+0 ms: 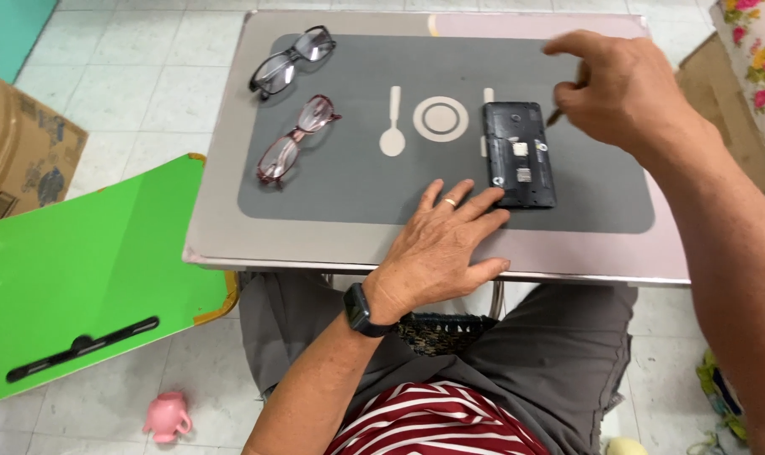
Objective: The person uses a small screwdriver to unscrew and remove screws from the back of a disassembled mobile phone. They place the removed screws on the table next to the phone and continue to work on the device's internal components.
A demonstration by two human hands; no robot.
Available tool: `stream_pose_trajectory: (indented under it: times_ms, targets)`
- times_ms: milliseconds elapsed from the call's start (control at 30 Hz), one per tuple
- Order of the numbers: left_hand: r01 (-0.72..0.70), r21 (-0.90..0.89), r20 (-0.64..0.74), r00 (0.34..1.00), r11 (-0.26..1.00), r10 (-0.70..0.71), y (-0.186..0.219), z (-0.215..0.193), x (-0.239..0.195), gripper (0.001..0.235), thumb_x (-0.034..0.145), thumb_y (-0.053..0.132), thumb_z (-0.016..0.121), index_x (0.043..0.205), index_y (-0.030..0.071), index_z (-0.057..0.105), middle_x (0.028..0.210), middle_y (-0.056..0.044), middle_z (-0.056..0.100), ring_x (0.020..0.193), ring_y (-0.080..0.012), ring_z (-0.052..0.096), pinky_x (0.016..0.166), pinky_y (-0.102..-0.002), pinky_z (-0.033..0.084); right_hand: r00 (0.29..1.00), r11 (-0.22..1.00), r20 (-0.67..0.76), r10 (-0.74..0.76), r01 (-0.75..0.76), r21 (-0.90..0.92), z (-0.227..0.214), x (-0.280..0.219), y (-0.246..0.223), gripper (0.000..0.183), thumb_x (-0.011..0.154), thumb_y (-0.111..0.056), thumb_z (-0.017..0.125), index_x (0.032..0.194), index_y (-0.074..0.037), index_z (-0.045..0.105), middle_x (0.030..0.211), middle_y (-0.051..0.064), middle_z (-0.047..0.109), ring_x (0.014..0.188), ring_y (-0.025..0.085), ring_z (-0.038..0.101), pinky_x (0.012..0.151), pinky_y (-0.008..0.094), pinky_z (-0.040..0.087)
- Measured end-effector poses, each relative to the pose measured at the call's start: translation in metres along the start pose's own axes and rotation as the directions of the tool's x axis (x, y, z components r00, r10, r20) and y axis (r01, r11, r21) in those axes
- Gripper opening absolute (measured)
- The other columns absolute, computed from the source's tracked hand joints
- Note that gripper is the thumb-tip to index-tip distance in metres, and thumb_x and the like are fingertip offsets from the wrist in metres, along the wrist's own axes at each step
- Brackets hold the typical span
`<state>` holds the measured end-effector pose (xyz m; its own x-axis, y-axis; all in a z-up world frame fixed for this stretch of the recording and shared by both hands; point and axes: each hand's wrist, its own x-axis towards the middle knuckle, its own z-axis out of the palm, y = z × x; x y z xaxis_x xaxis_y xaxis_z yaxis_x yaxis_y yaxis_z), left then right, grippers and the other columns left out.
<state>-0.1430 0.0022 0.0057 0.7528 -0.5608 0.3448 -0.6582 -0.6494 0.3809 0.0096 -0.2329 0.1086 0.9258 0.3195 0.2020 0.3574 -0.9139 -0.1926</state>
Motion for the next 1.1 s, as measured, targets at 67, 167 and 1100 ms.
stream_pose_trajectory:
  times_ms: [67, 167, 1100]
  targets:
    - [-0.007, -0.002, 0.007, 1.0, 1.0, 0.007, 0.0, -0.002, 0.001, 0.057, 0.097, 0.05, 0.067, 0.141, 0.014, 0.067, 0.164, -0.009, 0.052, 0.152, -0.0452, 0.046, 0.126, -0.069, 0.026, 0.999, 0.999, -0.008, -0.046, 0.046, -0.024, 0.005, 0.005, 0.004, 0.062, 0.091, -0.008, 0.063, 0.151, -0.016, 0.074, 0.086, 0.013, 0.08, 0.089, 0.041, 0.072, 0.081, 0.053, 0.053]
    - [-0.009, 0.005, 0.015, 1.0, 1.0, 0.009, -0.001, 0.0, 0.001, 0.059, 0.095, 0.05, 0.068, 0.142, 0.015, 0.067, 0.164, -0.008, 0.052, 0.151, -0.0443, 0.046, 0.125, -0.068, 0.025, 0.99, 0.991, -0.079, -0.113, 0.106, -0.087, 0.024, 0.015, 0.025, 0.048, 0.091, -0.015, 0.066, 0.137, -0.019, 0.079, 0.086, 0.01, 0.081, 0.092, 0.042, 0.075, 0.083, 0.055, 0.054]
    - [0.035, -0.014, 0.048, 0.998, 0.999, -0.034, 0.003, -0.006, 0.003, 0.056, 0.096, 0.047, 0.069, 0.138, 0.01, 0.069, 0.162, -0.01, 0.054, 0.151, -0.042, 0.043, 0.127, -0.066, 0.021, 0.986, 0.996, 0.143, -0.084, 0.08, 0.037, -0.005, 0.008, -0.009, 0.079, 0.086, 0.003, 0.055, 0.162, -0.015, 0.057, 0.083, 0.01, 0.079, 0.101, 0.039, 0.069, 0.081, 0.052, 0.051]
